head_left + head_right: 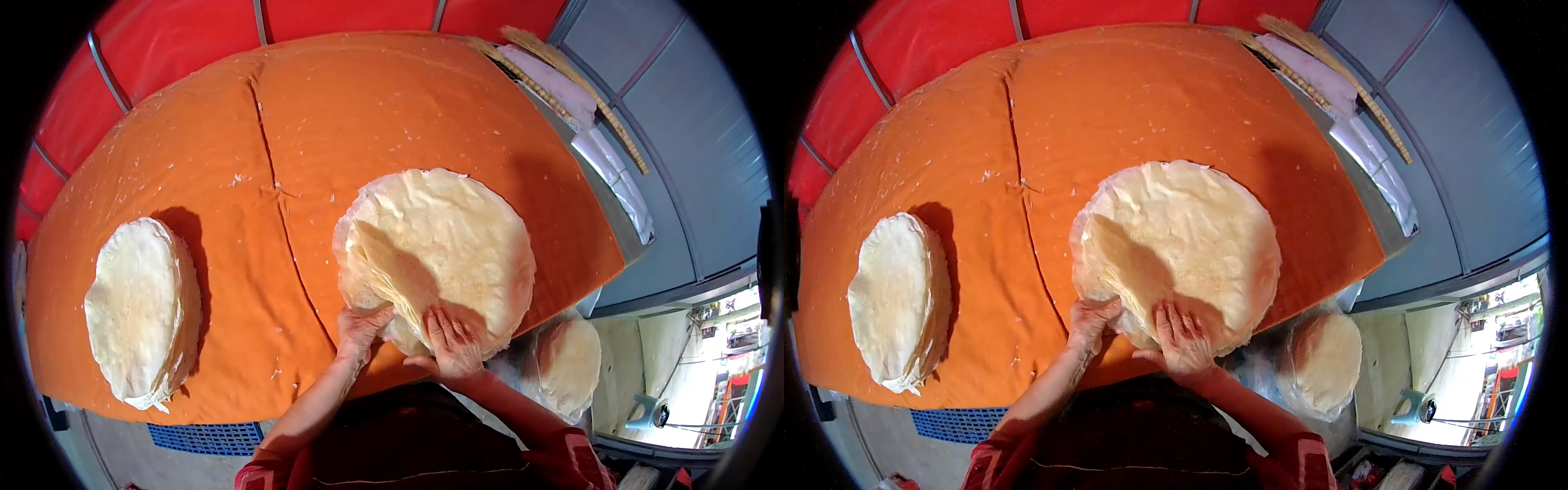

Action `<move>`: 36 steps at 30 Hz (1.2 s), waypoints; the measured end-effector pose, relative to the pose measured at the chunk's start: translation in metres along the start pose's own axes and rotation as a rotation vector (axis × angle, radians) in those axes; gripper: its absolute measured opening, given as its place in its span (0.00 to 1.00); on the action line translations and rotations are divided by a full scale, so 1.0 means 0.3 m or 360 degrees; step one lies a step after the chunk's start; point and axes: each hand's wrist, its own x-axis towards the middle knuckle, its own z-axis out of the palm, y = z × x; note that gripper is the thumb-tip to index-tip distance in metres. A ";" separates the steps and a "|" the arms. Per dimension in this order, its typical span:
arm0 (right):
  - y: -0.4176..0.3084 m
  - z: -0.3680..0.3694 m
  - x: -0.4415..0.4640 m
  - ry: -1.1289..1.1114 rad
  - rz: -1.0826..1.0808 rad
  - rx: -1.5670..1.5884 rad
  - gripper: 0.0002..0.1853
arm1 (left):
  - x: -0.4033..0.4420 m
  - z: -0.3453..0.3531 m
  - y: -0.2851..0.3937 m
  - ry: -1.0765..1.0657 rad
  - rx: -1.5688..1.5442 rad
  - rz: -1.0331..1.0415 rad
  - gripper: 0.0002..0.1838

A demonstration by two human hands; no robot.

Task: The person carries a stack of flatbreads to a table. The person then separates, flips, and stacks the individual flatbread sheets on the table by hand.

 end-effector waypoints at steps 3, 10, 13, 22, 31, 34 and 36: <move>0.078 -0.042 0.086 -0.0710 0.0359 0.0041 0.14 | -0.009 0.021 0.011 0.0127 -0.0011 0.0063 0.19; 0.226 -0.593 0.460 0.0004 0.0206 0.0052 0.09 | 0.014 -0.033 -0.003 0.0201 -0.0181 -0.0188 0.22; 0.112 -0.593 0.444 0.0116 -0.0011 -0.0093 0.09 | 0.033 -0.069 -0.045 0.0138 -0.0200 -0.0100 0.19; 0.036 -0.069 0.173 -0.0891 -0.0326 -0.0094 0.22 | 0.004 -0.099 -0.029 -0.0261 -0.0358 -0.0126 0.30; -0.039 0.016 0.067 -0.0118 -0.0237 -0.0093 0.23 | -0.026 -0.018 0.054 -0.0609 -0.0434 -0.0042 0.39; -0.018 -0.112 0.179 -0.0653 0.0047 0.0122 0.15 | -0.059 0.011 0.105 -0.0729 -0.0610 0.0049 0.39; 0.062 -0.167 0.283 -0.0781 -0.0018 0.0286 0.11 | -0.046 0.018 0.088 -0.0649 -0.0584 0.0086 0.38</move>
